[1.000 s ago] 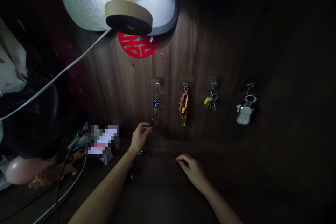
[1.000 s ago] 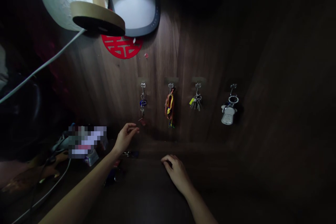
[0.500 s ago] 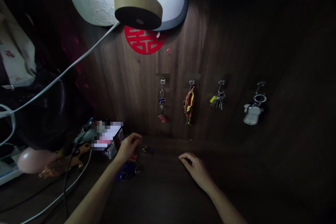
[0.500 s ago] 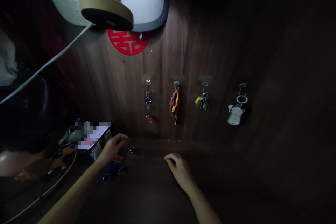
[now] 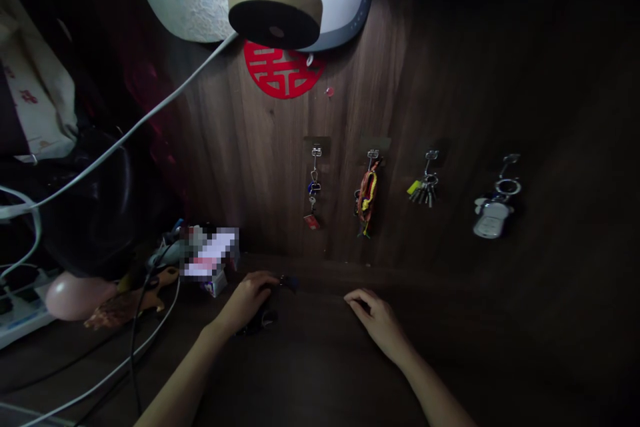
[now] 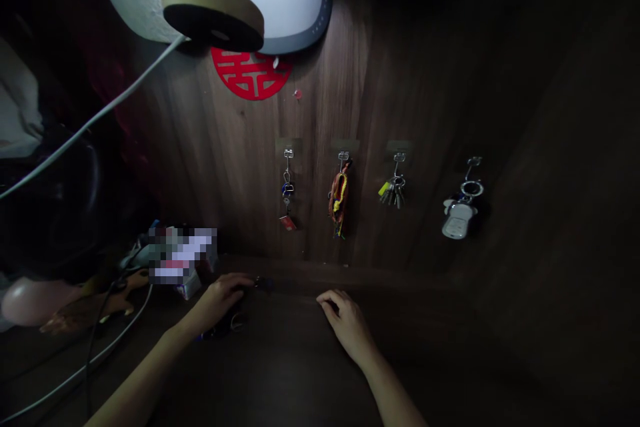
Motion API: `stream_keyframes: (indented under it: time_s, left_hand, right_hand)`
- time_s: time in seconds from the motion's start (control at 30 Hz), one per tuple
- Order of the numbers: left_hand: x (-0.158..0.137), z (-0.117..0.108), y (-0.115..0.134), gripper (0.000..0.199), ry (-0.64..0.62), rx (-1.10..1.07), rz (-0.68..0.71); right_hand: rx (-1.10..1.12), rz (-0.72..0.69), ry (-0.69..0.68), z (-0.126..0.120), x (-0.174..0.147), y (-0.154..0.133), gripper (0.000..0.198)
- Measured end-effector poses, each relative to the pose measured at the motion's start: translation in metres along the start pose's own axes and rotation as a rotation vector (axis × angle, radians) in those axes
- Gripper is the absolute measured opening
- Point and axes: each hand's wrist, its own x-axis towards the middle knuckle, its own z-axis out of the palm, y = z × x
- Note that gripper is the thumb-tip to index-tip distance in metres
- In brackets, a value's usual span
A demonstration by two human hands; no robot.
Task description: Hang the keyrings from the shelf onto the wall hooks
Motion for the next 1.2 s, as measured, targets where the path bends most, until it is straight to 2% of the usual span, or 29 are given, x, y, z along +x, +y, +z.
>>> stream_keyframes:
  time_s: [0.07, 0.2, 0.43, 0.6, 0.9, 1.2]
  left_hand:
    - [0.001, 0.006, 0.002, 0.036, -0.031, 0.087, 0.021]
    - [0.007, 0.014, 0.004, 0.043, -0.009, 0.259, -0.073]
    - [0.014, 0.015, 0.012, 0.013, -0.017, 0.318, -0.106]
    - [0.015, 0.014, 0.017, 0.01, 0.01, 0.26, -0.112]
    - [0.026, 0.01, 0.023, 0.018, 0.123, -0.017, -0.043]
    - [0.027, 0.014, 0.02, 0.025, 0.087, -0.055, 0.005]
  right_hand:
    - [0.0, 0.003, 0.006, 0.0, 0.0, -0.001, 0.02]
    - [-0.008, 0.007, 0.005, -0.001, 0.0, -0.003, 0.02]
    - [-0.009, -0.004, 0.005, 0.0, 0.0, 0.001, 0.02]
    - [0.004, -0.007, 0.017, 0.0, 0.0, 0.001, 0.02]
    - [0.002, 0.005, 0.009, -0.002, 0.0, -0.002, 0.019]
    - [0.004, 0.0, 0.026, -0.001, 0.0, -0.001, 0.02]
